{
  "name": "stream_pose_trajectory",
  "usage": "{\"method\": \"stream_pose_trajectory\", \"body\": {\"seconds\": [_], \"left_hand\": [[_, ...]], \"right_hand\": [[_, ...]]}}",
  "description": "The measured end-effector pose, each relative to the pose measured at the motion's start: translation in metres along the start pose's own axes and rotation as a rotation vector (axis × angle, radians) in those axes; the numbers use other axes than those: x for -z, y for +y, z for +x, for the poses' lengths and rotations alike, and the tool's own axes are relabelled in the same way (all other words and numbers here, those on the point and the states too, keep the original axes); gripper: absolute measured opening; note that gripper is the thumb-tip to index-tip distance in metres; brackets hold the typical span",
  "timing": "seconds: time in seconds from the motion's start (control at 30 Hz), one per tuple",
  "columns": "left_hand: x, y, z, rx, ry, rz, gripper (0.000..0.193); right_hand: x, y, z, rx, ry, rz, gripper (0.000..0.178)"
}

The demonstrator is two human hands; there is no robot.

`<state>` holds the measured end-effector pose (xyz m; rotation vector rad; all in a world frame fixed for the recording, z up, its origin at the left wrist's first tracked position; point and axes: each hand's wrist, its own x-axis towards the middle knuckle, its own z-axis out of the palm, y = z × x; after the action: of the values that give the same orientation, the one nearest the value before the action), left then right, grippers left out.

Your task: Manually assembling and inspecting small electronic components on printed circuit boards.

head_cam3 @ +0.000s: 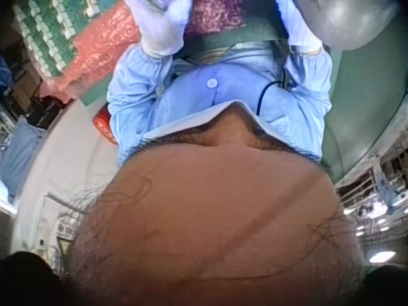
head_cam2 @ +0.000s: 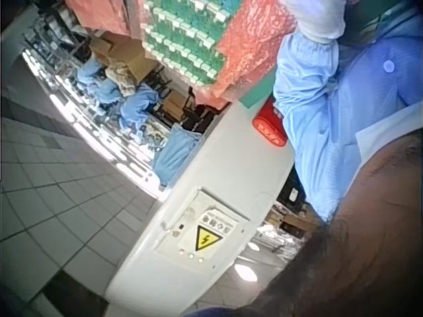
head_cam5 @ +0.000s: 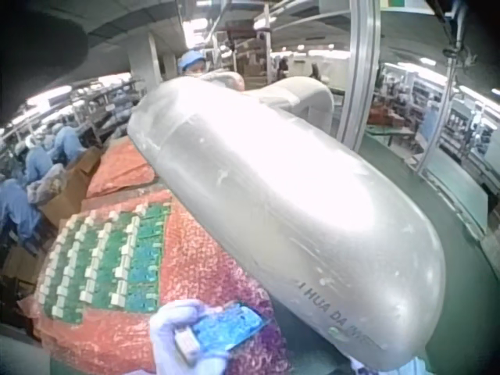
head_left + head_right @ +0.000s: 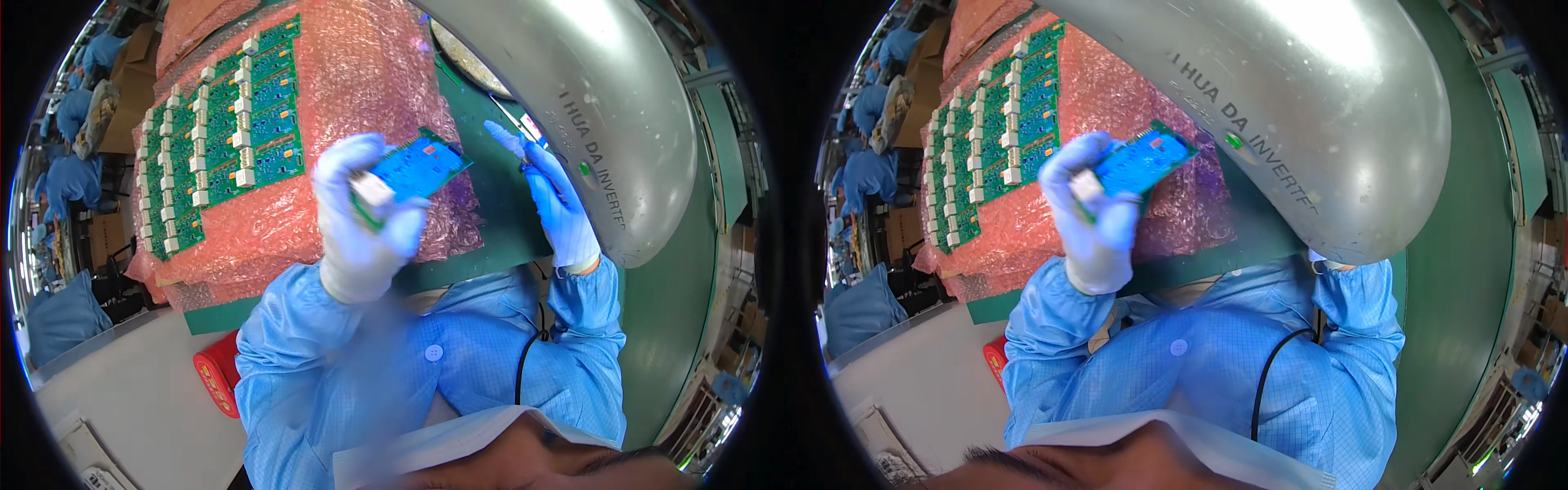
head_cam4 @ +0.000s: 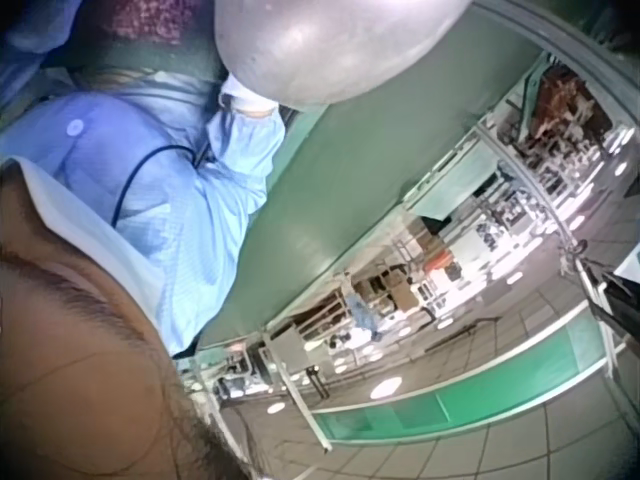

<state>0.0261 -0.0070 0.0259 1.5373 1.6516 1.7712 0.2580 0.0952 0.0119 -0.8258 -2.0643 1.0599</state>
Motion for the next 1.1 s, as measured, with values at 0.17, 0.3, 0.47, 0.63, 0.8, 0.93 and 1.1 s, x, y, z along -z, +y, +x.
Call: {"method": "stream_pose_trajectory", "body": {"seconds": [0.17,0.3,0.47,0.63,0.8,0.93,1.1], "left_hand": [[0.015,0.013,0.041,0.631,0.061,-1.163,0.048],[0.011,-0.003,0.055,0.955,0.011,-1.567,0.038],[0.007,-0.015,0.048,0.975,0.003,-1.550,0.030],[0.002,-0.020,0.044,0.918,-0.047,-1.776,0.029],[-0.005,-0.009,0.046,0.982,0.095,-1.588,0.031],[-0.004,-0.018,0.044,0.986,0.018,-1.668,0.030],[-0.004,-0.013,0.042,0.971,0.050,-1.623,0.028]], "right_hand": [[-0.006,-0.094,0.053,-0.156,0.071,0.192,0.033],[-0.005,-0.069,0.063,-0.119,0.093,0.332,0.041],[-0.003,-0.088,0.061,0.143,-0.051,0.436,0.034],[-0.001,-0.085,0.041,-0.093,0.088,0.244,0.024],[0.006,-0.068,0.043,-0.033,-0.078,0.181,0.025],[-0.004,-0.069,0.047,-0.043,0.045,0.346,0.023],[0.017,-0.066,0.053,0.089,-0.246,0.134,0.023]]}}
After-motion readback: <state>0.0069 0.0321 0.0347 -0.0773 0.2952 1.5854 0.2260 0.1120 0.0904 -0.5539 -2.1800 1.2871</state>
